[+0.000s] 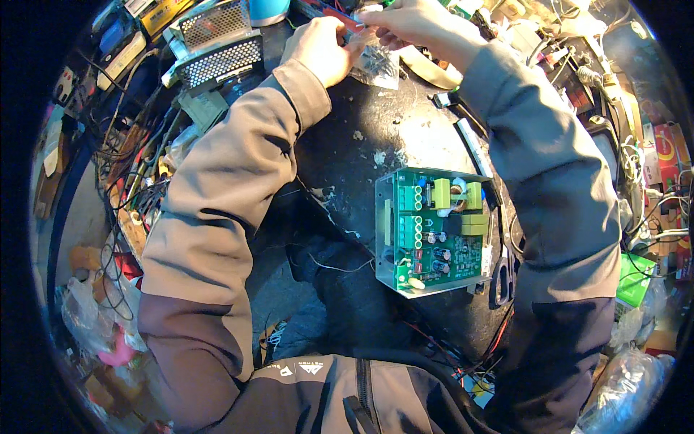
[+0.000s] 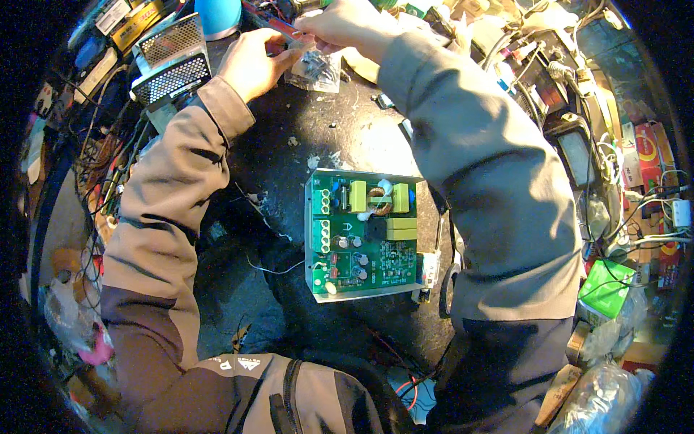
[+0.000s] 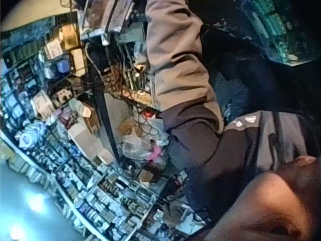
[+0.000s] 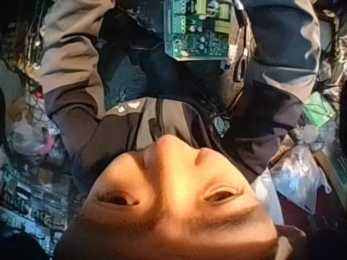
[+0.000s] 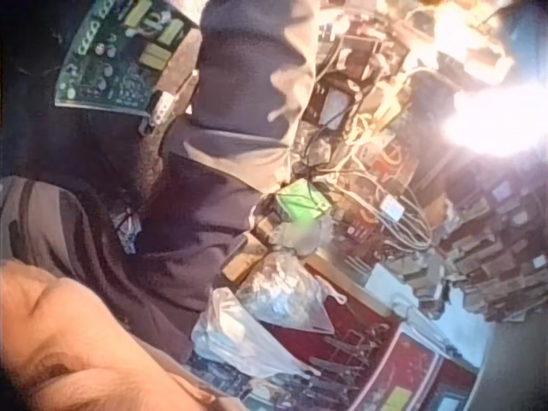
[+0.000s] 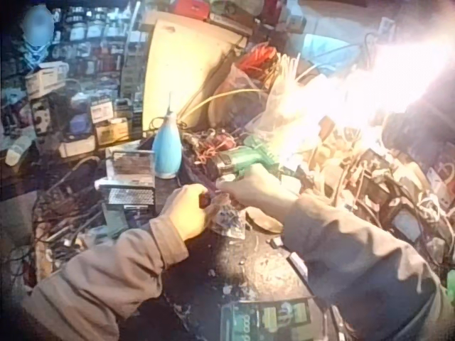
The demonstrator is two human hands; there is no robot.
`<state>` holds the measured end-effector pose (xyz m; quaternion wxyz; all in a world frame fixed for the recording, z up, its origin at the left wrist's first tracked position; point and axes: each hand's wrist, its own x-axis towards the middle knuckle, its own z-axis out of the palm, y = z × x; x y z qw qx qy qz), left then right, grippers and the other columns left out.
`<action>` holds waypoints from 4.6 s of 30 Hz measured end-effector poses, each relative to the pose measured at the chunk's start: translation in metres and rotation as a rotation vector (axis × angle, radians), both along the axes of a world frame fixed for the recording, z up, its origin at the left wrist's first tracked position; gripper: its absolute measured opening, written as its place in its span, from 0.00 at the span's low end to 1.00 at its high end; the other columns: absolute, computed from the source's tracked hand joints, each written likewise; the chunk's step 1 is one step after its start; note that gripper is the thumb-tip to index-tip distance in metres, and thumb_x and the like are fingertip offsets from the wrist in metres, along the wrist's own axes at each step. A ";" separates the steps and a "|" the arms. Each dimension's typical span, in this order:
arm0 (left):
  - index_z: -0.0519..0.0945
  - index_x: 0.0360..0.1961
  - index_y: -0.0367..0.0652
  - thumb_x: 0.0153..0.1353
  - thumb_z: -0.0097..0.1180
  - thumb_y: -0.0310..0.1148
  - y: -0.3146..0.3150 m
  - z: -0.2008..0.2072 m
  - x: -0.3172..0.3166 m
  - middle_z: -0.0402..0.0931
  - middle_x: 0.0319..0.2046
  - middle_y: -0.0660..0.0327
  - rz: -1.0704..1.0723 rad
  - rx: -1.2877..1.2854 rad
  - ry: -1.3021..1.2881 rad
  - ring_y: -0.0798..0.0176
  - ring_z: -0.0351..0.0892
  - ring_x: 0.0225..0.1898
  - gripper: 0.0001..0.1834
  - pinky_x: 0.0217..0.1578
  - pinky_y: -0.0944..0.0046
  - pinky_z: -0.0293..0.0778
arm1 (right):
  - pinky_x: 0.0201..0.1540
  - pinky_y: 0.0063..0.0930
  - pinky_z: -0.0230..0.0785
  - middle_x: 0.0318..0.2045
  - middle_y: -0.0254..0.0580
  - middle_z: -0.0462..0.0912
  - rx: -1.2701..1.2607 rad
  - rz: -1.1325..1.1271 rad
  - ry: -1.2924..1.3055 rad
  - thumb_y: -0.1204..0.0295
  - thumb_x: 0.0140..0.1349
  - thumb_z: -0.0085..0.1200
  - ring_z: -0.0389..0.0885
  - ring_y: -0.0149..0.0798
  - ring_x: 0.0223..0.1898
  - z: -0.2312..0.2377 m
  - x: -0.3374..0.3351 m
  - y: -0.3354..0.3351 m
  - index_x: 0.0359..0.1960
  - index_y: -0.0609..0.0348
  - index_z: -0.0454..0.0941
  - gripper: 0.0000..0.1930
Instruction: The person opens a metal enclosure to access a green circuit board, then uses a soldering iron to reflow solder on several component leads. They insert a new component, trim its leads with scissors, and solder it in place. The person inspects the board and the enclosure throughout the process.
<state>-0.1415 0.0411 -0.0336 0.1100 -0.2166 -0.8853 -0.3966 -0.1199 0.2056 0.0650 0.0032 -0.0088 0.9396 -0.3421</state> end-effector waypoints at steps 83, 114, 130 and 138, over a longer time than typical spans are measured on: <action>0.82 0.50 0.31 0.72 0.56 0.35 -0.040 0.143 0.306 0.84 0.38 0.52 -0.423 0.788 -0.388 0.68 0.80 0.30 0.16 0.26 0.70 0.76 | 0.29 0.21 0.70 0.24 0.36 0.84 0.039 0.337 0.301 0.76 0.63 0.64 0.79 0.24 0.27 0.127 0.313 -0.001 0.36 0.65 0.87 0.04; 0.83 0.35 0.34 0.66 0.61 0.31 0.012 0.093 0.249 0.82 0.30 0.49 -0.599 0.208 -0.111 0.50 0.82 0.31 0.09 0.34 0.58 0.75 | 0.41 0.20 0.75 0.34 0.37 0.84 -0.089 -0.029 -0.038 0.72 0.68 0.61 0.81 0.24 0.37 0.030 0.352 0.080 0.43 0.67 0.81 0.09; 0.86 0.34 0.40 0.61 0.67 0.30 0.021 0.087 0.238 0.77 0.32 0.60 -0.532 0.004 0.145 0.61 0.72 0.42 0.05 0.47 0.63 0.67 | 0.43 0.18 0.73 0.37 0.34 0.83 -0.342 0.142 -0.007 0.67 0.70 0.61 0.78 0.22 0.39 0.015 0.298 0.073 0.47 0.66 0.82 0.13; 0.86 0.41 0.40 0.60 0.68 0.25 0.016 0.089 0.235 0.80 0.38 0.60 -0.555 0.131 0.172 0.66 0.76 0.42 0.08 0.43 0.68 0.69 | 0.30 0.12 0.62 0.30 0.24 0.79 -0.451 0.004 -0.135 0.67 0.69 0.61 0.72 0.16 0.30 0.023 0.289 0.064 0.44 0.61 0.83 0.10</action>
